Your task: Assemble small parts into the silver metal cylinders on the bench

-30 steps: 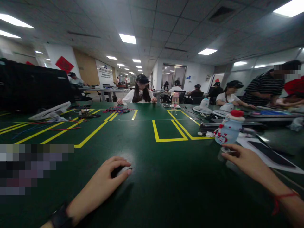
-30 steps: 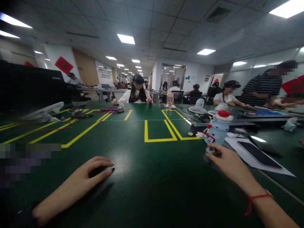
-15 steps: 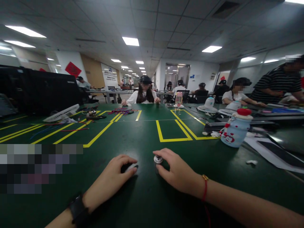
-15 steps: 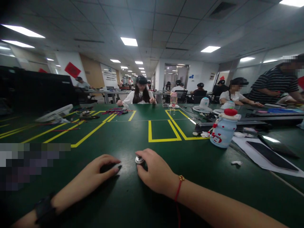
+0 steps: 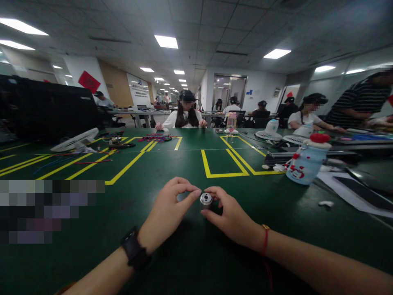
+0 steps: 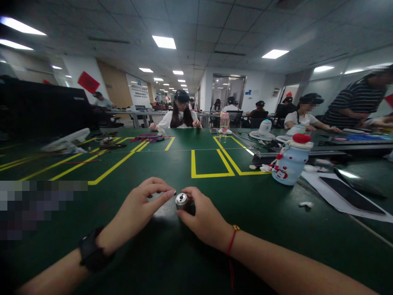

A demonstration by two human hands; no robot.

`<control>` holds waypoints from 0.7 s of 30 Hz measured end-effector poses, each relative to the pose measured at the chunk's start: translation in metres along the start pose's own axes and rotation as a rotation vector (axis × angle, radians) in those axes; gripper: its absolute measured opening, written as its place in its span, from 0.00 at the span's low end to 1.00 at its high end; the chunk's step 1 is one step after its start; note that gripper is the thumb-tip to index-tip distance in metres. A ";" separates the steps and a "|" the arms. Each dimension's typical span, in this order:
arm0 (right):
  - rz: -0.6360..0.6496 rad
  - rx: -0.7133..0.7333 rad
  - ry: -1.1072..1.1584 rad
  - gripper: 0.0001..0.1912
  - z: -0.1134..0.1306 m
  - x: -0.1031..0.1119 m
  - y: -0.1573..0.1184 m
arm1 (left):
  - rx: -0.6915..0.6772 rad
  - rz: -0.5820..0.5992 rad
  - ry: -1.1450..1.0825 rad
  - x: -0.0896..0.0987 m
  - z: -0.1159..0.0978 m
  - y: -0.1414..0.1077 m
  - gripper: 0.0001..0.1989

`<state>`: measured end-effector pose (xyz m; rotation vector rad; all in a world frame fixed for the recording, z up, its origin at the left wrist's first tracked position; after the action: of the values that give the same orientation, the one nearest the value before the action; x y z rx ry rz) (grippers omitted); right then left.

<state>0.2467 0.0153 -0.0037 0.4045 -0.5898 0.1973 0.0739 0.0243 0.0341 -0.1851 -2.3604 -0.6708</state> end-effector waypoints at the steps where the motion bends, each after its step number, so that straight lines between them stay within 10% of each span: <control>1: -0.013 -0.001 -0.005 0.23 0.000 0.001 0.000 | 0.007 0.006 0.012 -0.001 0.003 -0.003 0.11; 11: -0.220 -0.188 -0.180 0.25 -0.036 0.081 -0.026 | -0.023 0.206 0.183 -0.021 0.029 -0.015 0.11; 21: -0.427 -0.485 -0.606 0.29 -0.127 0.208 -0.081 | 0.209 0.236 0.041 0.027 0.043 -0.024 0.18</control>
<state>0.5033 0.0092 -0.0053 0.1018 -1.0959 -0.4915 0.0215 0.0242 0.0136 -0.3469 -2.3033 -0.3102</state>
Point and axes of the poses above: each hand's wrist, its own y-axis towards the middle knuckle, its own x-axis out of the back of the hand, z = x × y, the point moved 2 cm from there along y, towards the middle knuckle, and after that the axes turned 3 degrees about -x, right-handed, at the moved point
